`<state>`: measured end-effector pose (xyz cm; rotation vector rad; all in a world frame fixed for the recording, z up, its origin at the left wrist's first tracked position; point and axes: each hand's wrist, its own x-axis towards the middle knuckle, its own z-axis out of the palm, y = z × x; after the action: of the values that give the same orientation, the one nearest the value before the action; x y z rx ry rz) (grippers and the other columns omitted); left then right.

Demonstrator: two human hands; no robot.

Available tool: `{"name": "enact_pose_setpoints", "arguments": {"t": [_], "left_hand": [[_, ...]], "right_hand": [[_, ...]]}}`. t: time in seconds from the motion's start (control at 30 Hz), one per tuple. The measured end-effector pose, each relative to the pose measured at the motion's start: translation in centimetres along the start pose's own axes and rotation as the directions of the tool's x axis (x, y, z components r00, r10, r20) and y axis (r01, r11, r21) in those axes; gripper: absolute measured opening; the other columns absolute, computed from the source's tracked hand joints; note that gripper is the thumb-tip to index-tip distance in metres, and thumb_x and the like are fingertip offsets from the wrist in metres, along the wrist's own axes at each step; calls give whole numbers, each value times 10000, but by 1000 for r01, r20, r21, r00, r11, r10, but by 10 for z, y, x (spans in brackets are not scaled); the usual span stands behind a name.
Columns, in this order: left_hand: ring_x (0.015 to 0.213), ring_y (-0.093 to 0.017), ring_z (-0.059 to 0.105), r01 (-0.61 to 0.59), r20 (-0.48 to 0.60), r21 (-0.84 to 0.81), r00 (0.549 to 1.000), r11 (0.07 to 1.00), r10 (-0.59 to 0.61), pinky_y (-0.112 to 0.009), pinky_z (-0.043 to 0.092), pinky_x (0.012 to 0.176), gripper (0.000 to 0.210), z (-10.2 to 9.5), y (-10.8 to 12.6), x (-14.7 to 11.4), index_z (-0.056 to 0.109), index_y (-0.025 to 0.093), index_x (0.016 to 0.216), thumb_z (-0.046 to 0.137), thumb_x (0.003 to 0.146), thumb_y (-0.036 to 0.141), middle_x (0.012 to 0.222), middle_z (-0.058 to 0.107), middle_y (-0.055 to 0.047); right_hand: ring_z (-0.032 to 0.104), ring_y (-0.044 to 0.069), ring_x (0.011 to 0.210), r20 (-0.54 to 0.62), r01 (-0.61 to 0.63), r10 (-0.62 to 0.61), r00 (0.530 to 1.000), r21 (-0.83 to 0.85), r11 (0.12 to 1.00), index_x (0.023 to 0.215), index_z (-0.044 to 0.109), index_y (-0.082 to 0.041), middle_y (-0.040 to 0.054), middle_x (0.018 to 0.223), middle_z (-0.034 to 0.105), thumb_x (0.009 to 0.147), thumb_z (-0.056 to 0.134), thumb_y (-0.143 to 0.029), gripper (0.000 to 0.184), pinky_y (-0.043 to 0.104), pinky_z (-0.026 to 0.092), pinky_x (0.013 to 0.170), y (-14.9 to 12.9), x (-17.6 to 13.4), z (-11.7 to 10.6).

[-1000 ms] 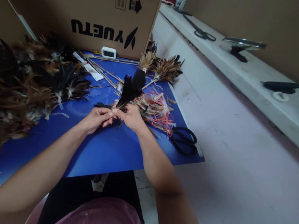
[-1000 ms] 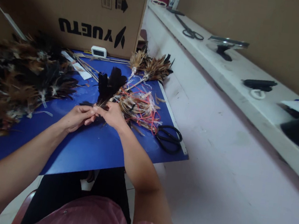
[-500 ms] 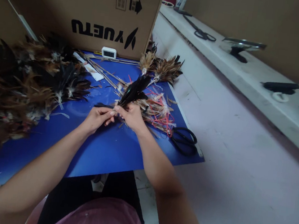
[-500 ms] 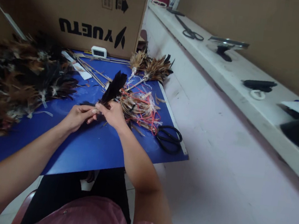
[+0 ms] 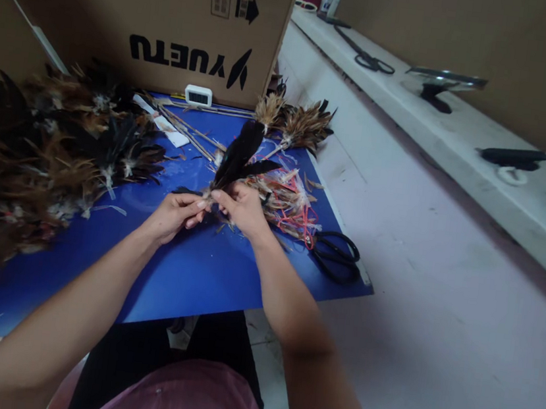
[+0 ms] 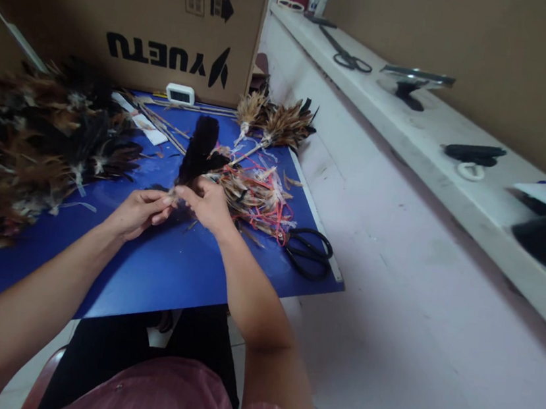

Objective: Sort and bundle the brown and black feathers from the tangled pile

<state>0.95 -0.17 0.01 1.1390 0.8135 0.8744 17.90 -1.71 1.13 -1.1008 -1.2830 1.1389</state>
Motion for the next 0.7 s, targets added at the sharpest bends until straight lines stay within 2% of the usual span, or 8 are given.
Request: {"name": "enact_pose_setpoints", "arguments": {"t": [0.1, 0.17, 0.23, 0.3, 0.37, 0.43, 0.57, 0.7], "left_hand": [[394, -40, 413, -71, -94, -54, 993, 996, 66, -177, 274, 382, 235, -3, 1, 2, 718, 111, 706, 801, 665, 327, 524, 556, -2], [398, -34, 408, -127, -148, -97, 983, 987, 112, -171, 287, 390, 206, -6, 1, 4, 715, 108, 711, 786, 685, 299, 524, 543, 4], [408, -30, 408, -174, -199, -137, 969, 975, 145, -165, 303, 399, 170, -10, 2, 6, 711, 102, 723, 760, 715, 265, 532, 535, 6], [416, -32, 417, -214, -250, -174, 954, 961, 167, -162, 316, 401, 131, -15, 3, 7, 704, 102, 730, 736, 735, 229, 550, 539, 3], [420, -33, 423, -252, -305, -205, 935, 946, 183, -160, 323, 398, 104, -19, 5, 9, 695, 104, 731, 722, 745, 203, 565, 546, 0], [422, -33, 424, -282, -351, -226, 916, 932, 192, -156, 326, 398, 91, -23, 6, 10, 690, 108, 729, 717, 749, 192, 572, 550, 1], [428, -31, 421, -305, -395, -227, 897, 925, 199, -149, 328, 405, 98, -26, 8, 11, 684, 124, 711, 720, 758, 202, 562, 553, 4], [420, -33, 415, -299, -387, -219, 900, 929, 199, -159, 327, 400, 105, -24, 7, 11, 681, 128, 712, 722, 757, 213, 564, 556, 6]], "right_hand": [[500, 84, 563, -131, 51, -53, 990, -15, 999, 860, 631, -182, -29, 662, 583, 760, 667, -409, 251, 228, 424, 564, -4, 2, -8], [515, 92, 597, -194, 81, -99, 976, -99, 992, 880, 649, -185, -20, 699, 606, 786, 639, -342, 184, 235, 435, 599, -4, 4, -13], [532, 104, 632, -208, 116, -166, 964, -232, 966, 843, 660, -183, -9, 724, 625, 807, 614, -292, 123, 246, 446, 642, -1, 5, -16], [546, 113, 669, -169, 163, -243, 955, -387, 908, 831, 667, -184, 4, 777, 644, 821, 596, -241, 91, 259, 455, 692, 2, 5, -17], [561, 127, 724, -81, 210, -303, 950, -555, 805, 839, 674, -182, 21, 832, 649, 826, 580, -178, 95, 274, 459, 752, 5, 4, -17], [572, 154, 809, 16, 229, -313, 950, -716, 659, 857, 685, -175, 45, 869, 645, 826, 569, -128, 129, 301, 451, 829, 6, 2, -17], [557, 233, 966, 76, 145, -188, 979, -910, 388, 913, 707, -166, 98, 930, 641, 838, 587, -151, 141, 380, 417, 920, 5, -1, -21], [534, 291, 1039, 77, 95, -77, 994, -959, 268, 898, 718, -149, 138, 993, 641, 842, 608, -207, 136, 415, 415, 903, 4, -2, -21]]}}
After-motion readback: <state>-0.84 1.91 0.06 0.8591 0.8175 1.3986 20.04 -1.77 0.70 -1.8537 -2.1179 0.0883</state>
